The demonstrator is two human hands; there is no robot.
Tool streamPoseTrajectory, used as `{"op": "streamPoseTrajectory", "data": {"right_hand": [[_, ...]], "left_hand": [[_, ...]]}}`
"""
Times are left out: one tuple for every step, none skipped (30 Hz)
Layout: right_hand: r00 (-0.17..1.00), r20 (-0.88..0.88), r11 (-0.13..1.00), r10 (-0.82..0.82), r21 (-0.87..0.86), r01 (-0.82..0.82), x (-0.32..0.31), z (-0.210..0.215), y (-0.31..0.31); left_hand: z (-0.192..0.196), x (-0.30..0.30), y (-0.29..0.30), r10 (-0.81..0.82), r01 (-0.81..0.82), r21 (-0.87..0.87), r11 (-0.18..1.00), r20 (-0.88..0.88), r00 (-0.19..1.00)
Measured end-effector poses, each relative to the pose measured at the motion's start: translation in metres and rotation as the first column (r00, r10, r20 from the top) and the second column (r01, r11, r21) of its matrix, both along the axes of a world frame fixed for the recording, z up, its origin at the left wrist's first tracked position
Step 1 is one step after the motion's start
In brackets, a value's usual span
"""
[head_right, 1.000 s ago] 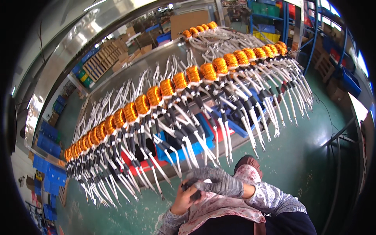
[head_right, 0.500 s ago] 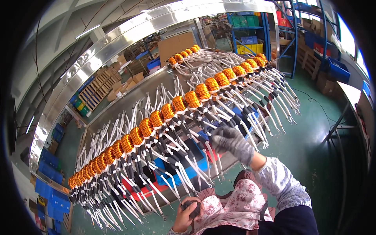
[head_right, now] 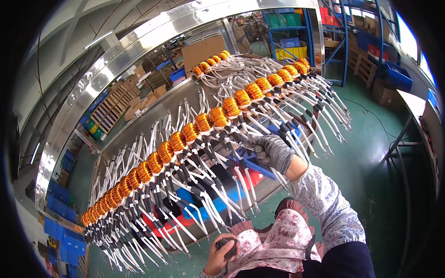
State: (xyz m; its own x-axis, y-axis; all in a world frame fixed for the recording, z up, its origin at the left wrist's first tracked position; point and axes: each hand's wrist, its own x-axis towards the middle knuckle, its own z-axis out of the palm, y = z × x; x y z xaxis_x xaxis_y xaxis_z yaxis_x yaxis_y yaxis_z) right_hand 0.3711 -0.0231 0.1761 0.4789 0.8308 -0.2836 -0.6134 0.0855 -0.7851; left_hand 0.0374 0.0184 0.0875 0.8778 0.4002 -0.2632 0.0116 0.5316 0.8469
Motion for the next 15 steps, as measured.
{"op": "streamPoseTrajectory", "data": {"right_hand": [[1.0,-0.001,1.0,0.015,0.002,-0.015,0.002,0.001,0.0],[1.0,-0.005,1.0,0.028,0.007,-0.028,0.004,0.001,0.0],[0.998,-0.038,0.999,0.043,0.023,-0.042,0.004,0.002,-0.001],[0.996,-0.071,0.998,0.06,0.039,-0.057,0.005,0.004,-0.003],[0.991,-0.102,0.995,0.083,0.059,-0.077,0.004,0.008,-0.002],[0.972,-0.179,0.986,0.154,0.092,-0.14,0.002,0.015,-0.003],[0.941,-0.252,0.971,0.227,0.13,-0.199,-0.001,0.021,-0.003],[0.917,-0.313,0.959,0.248,0.214,-0.187,-0.001,0.016,-0.002],[0.907,-0.342,0.956,0.247,0.241,-0.17,0.004,0.011,0.002],[0.922,-0.313,0.959,0.227,0.237,-0.156,0.005,0.01,0.005],[0.936,-0.285,0.963,0.207,0.23,-0.143,0.005,0.009,0.009],[0.98,-0.166,0.99,0.114,0.106,-0.098,0.005,0.006,0.013],[0.999,-0.027,0.998,0.032,0.051,-0.031,0.005,0.006,0.008],[0.993,0.117,0.999,-0.036,0.006,0.035,0.004,0.008,0.004],[0.961,0.26,0.994,-0.096,-0.028,0.107,0.005,0.008,0.0]], "left_hand": [[-0.001,0.001,0.0,-0.001,0.001,0.008,1.0,-0.006,1.0],[-0.002,0.002,0.0,-0.005,0.005,0.017,1.0,-0.014,1.0],[-0.002,0.002,-0.002,-0.01,0.01,0.004,1.0,-0.011,1.0],[-0.002,0.002,-0.005,-0.015,0.015,-0.009,1.0,-0.007,1.0],[-0.002,0.003,-0.007,-0.013,0.013,-0.019,1.0,-0.002,1.0],[-0.004,0.005,-0.008,-0.031,0.031,-0.004,1.0,-0.011,0.999],[-0.006,0.008,-0.009,-0.047,0.047,0.011,0.999,-0.02,0.999],[-0.005,0.011,-0.011,-0.072,0.073,0.027,0.997,-0.03,0.997],[-0.003,0.014,-0.013,-0.087,0.088,0.035,0.995,-0.025,0.996],[0.002,0.018,-0.014,-0.102,0.103,0.043,0.994,-0.02,0.995],[0.004,0.019,-0.017,-0.116,0.117,0.048,0.992,-0.014,0.993],[0.002,0.019,-0.018,-0.129,0.13,0.051,0.99,-0.032,0.991],[0.003,0.02,-0.021,-0.121,0.122,0.046,0.991,-0.027,0.992],[0.006,0.02,-0.025,-0.104,0.105,0.041,0.994,-0.021,0.994],[0.007,0.019,-0.026,-0.088,0.088,0.037,0.995,-0.015,0.996]]}}
